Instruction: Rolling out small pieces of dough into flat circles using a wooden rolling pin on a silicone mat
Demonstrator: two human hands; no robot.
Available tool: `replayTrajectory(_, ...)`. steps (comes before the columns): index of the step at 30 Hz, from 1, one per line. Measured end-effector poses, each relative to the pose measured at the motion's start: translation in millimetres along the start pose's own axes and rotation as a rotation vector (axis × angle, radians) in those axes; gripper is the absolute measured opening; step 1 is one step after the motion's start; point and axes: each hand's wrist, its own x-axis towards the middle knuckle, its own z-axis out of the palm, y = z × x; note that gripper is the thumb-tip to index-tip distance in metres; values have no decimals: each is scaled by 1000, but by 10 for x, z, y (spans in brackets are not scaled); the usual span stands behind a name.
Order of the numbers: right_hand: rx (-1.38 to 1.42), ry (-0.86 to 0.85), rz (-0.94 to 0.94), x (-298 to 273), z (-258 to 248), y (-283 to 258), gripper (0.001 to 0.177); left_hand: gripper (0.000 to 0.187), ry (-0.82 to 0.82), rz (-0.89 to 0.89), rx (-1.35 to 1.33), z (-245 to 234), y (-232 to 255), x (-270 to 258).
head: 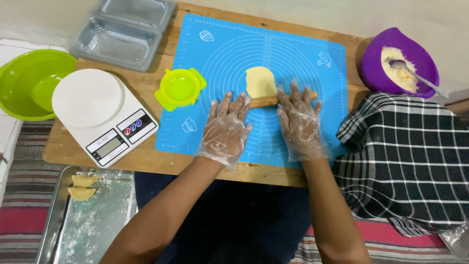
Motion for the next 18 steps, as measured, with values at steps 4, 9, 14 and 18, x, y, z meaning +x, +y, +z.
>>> replayTrajectory(4,-1,-5,-4,-64,-46,-23,56,64,23,15,-21,66,10,-48)
replayTrajectory(9,29,-80,34,15,-121,-45,56,69,36,1,-52,50,6,-24)
replayTrajectory(14,10,-58,32,366,52,35,52,69,76,-46,-57,16,-83,247)
replayTrajectory(18,-168,-118,57,830,190,67,52,70,82,-130,-26,-102,-177,549)
